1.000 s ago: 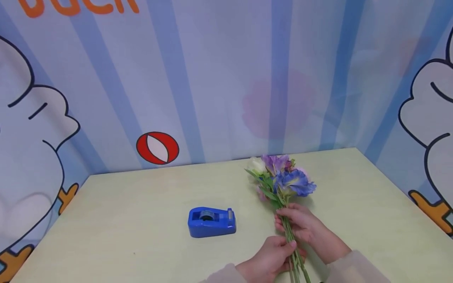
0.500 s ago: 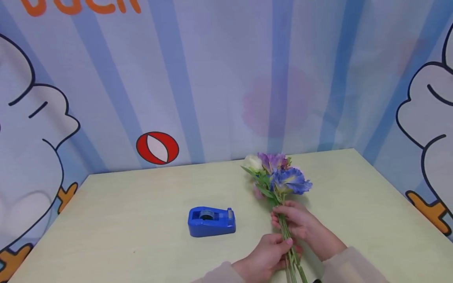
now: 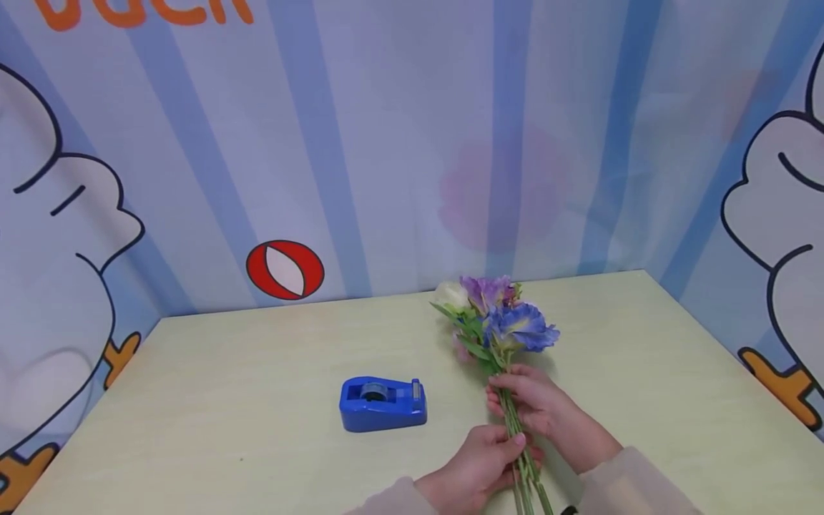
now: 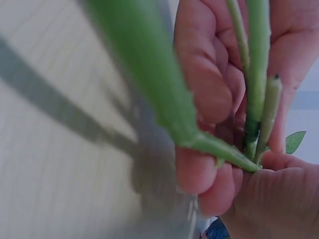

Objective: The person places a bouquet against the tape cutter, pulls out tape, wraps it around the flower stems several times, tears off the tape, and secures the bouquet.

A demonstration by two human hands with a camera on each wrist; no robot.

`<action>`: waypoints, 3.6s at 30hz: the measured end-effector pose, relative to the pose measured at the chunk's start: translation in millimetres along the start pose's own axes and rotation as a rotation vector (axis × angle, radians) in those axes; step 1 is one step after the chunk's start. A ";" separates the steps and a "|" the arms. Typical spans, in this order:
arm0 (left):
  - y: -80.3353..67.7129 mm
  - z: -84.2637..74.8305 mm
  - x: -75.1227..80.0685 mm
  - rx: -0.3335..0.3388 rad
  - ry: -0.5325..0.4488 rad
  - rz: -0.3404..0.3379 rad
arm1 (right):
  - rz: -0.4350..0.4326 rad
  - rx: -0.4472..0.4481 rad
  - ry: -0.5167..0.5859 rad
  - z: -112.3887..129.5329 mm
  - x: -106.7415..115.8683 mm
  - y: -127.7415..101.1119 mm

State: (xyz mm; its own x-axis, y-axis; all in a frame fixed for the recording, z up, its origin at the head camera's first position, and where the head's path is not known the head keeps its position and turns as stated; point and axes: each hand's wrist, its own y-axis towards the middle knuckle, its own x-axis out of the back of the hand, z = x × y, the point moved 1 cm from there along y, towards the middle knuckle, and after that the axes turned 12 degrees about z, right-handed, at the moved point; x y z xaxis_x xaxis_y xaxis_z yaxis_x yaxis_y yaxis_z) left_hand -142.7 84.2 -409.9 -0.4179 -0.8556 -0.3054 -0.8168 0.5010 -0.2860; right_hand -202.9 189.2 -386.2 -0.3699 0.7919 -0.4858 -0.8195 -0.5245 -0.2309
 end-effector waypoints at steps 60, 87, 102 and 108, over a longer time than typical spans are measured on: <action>-14.3 -3.9 32.0 0.002 -0.015 0.121 | 0.017 -0.043 -0.018 -2.6 -23.5 20.9; -16.4 -8.0 50.4 0.043 0.017 0.038 | -0.022 -0.057 -0.016 -9.2 -36.1 40.4; -18.7 -8.0 54.5 0.022 0.014 0.033 | -0.026 -0.071 -0.003 -14.5 -36.0 47.4; -19.4 -10.3 54.4 0.021 0.048 -0.003 | -0.038 -0.070 -0.001 -15.3 -36.6 49.7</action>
State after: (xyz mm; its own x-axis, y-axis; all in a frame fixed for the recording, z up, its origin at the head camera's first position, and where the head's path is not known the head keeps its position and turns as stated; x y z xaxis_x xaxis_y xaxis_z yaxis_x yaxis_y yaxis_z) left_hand -153.7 26.6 -411.6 -0.4344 -0.8622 -0.2608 -0.8097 0.5006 -0.3063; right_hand -223.4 129.3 -392.8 -0.3396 0.8120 -0.4746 -0.8005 -0.5145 -0.3074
